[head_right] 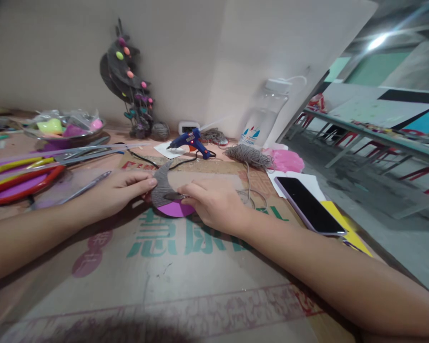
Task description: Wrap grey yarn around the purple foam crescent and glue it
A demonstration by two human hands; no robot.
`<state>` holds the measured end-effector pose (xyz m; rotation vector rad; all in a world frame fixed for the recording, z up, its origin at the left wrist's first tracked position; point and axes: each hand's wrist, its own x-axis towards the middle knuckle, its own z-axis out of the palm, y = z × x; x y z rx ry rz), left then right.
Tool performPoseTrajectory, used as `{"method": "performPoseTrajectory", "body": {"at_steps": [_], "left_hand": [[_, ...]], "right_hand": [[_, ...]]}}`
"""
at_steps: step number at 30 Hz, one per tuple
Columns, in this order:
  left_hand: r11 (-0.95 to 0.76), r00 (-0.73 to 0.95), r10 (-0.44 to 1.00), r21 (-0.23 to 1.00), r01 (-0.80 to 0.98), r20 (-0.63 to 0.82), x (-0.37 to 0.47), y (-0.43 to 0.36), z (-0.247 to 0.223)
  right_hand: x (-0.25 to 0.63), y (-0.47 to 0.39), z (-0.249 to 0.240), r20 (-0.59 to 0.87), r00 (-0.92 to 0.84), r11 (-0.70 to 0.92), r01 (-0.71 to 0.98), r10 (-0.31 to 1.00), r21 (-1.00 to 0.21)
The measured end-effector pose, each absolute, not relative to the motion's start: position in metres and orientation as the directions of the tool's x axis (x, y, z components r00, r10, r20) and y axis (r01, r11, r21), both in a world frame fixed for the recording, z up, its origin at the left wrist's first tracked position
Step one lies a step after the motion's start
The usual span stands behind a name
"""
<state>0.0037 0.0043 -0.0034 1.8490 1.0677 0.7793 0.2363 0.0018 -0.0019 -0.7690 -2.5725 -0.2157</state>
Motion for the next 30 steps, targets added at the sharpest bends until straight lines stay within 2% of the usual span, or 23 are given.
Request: {"method": "performPoseTrajectory", "body": {"at_steps": [8, 20, 30], "left_hand": [[-0.305, 0.445, 0.888, 0.875, 0.377, 0.118, 0.004, 0.004, -0.005], [-0.378, 0.468, 0.872, 0.805, 0.458, 0.143, 0.004, 0.003, -0.002], [-0.371, 0.459, 0.877, 0.807, 0.460, 0.142, 0.006, 0.001, 0.001]], "right_hand": [[0.239, 0.002, -0.002, 0.503, -0.703, 0.839, 0.536, 0.503, -0.091], [0.230, -0.002, 0.001, 0.497, -0.721, 0.817, 0.576, 0.483, 0.041], [0.226, -0.003, 0.002, 0.490, -0.716, 0.795, 0.602, 0.497, 0.074]]}}
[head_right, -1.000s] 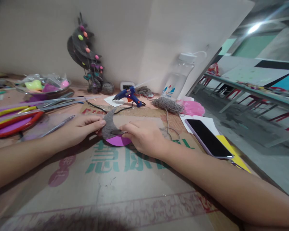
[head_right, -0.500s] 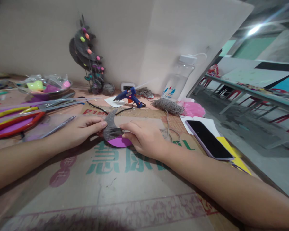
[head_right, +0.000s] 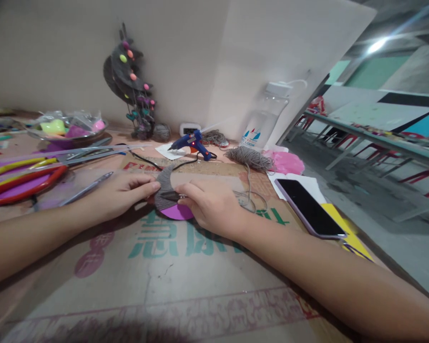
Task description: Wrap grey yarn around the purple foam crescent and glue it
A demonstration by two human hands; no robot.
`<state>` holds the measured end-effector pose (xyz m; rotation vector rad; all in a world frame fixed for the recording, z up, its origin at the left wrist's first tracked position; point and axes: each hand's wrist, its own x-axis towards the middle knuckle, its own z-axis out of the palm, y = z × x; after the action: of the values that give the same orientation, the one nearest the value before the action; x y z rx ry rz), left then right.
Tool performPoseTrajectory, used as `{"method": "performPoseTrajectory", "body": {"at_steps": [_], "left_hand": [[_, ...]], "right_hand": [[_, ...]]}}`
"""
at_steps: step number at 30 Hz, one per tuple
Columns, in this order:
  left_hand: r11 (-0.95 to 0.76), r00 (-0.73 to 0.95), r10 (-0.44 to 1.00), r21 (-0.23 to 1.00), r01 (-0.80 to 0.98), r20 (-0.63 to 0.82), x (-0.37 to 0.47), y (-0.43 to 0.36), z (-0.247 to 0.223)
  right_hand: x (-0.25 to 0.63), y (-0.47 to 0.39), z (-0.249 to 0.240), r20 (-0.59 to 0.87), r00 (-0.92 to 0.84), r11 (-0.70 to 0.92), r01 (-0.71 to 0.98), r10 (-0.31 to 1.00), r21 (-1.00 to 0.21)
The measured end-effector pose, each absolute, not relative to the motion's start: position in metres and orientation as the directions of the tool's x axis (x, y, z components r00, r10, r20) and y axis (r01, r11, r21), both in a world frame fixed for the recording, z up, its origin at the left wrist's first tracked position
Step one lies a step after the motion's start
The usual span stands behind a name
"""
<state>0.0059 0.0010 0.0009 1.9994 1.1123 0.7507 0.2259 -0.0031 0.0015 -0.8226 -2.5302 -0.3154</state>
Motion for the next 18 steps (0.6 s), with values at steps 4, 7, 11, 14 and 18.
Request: {"method": "performPoseTrajectory", "body": {"at_steps": [4, 7, 11, 14, 18], "left_hand": [[-0.371, 0.458, 0.878, 0.801, 0.469, 0.138, 0.0062, 0.0004, 0.0021], [-0.386, 0.462, 0.874, 0.791, 0.475, 0.149, 0.0057, 0.0011, 0.0010], [-0.387, 0.467, 0.872, 0.794, 0.470, 0.148, 0.0051, 0.0021, -0.0009], [-0.388, 0.467, 0.872, 0.794, 0.469, 0.150, 0.0051, 0.0016, -0.0006], [-0.386, 0.459, 0.875, 0.792, 0.473, 0.152, 0.0059, 0.0005, 0.0014]], "right_hand": [[0.2249, -0.0031, 0.0009, 0.501, -0.714, 0.802, 0.594, 0.488, 0.065], [0.2252, -0.0025, -0.0002, 0.491, -0.715, 0.809, 0.586, 0.497, 0.034], [0.2263, -0.0015, -0.0015, 0.493, -0.713, 0.815, 0.579, 0.498, 0.013], [0.2267, -0.0017, -0.0013, 0.498, -0.710, 0.816, 0.578, 0.498, 0.008], [0.2272, -0.0017, -0.0009, 0.485, -0.715, 0.815, 0.580, 0.504, 0.007]]}}
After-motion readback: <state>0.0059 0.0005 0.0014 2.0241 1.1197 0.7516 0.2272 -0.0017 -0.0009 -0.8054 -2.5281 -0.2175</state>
